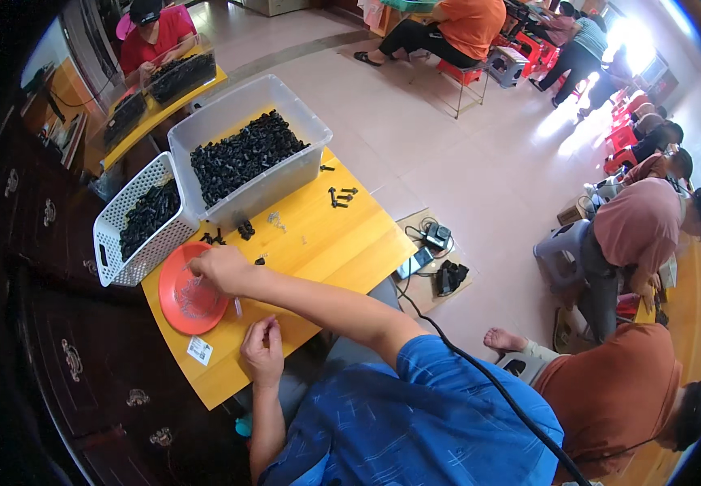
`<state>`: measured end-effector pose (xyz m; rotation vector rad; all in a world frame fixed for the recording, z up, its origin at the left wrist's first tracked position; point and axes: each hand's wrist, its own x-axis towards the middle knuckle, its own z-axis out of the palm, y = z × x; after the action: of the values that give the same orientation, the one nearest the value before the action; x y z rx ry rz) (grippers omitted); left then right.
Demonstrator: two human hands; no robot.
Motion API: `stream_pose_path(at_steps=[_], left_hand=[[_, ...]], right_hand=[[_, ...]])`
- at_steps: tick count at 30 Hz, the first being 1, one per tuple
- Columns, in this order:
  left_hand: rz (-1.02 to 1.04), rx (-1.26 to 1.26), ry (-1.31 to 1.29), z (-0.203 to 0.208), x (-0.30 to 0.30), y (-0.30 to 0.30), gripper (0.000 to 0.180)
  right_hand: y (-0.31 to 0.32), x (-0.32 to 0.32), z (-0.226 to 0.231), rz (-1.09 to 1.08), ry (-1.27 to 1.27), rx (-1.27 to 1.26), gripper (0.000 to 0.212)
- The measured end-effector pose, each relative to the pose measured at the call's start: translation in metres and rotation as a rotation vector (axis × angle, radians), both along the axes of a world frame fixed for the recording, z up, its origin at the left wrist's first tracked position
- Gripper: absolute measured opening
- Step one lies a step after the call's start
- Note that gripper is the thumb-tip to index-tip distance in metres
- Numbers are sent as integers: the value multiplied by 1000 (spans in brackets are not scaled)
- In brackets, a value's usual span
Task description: The person assembles small components by picking up springs from a plate and inserting them into plastic parts by hand.
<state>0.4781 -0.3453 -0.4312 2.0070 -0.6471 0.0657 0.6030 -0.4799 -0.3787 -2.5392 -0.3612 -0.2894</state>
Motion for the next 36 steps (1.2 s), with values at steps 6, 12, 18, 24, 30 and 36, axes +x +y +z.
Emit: stream_pose_path(at_steps=[6, 12, 18, 24, 30, 36], left_hand=[[49, -105, 151, -13, 0, 8, 15], [61, -281, 293, -16, -2, 6, 16], [-41, -148, 103, -4, 1, 6, 18], [-36, -159, 104, 1, -1, 6, 15], [-21, -189, 167, -4, 0, 6, 7], [-28, -221, 232, -6, 0, 6, 4]], right_hand=[[-41, -68, -22, 0, -26, 527, 19], [-61, -140, -43, -24, 152, 617, 18], [-53, -155, -38, 26, 266, 742, 21], [-50, -150, -36, 59, 275, 727, 21], [-51, -149, -31, 64, 230, 694, 18], [-94, -130, -32, -213, 220, 698, 14]])
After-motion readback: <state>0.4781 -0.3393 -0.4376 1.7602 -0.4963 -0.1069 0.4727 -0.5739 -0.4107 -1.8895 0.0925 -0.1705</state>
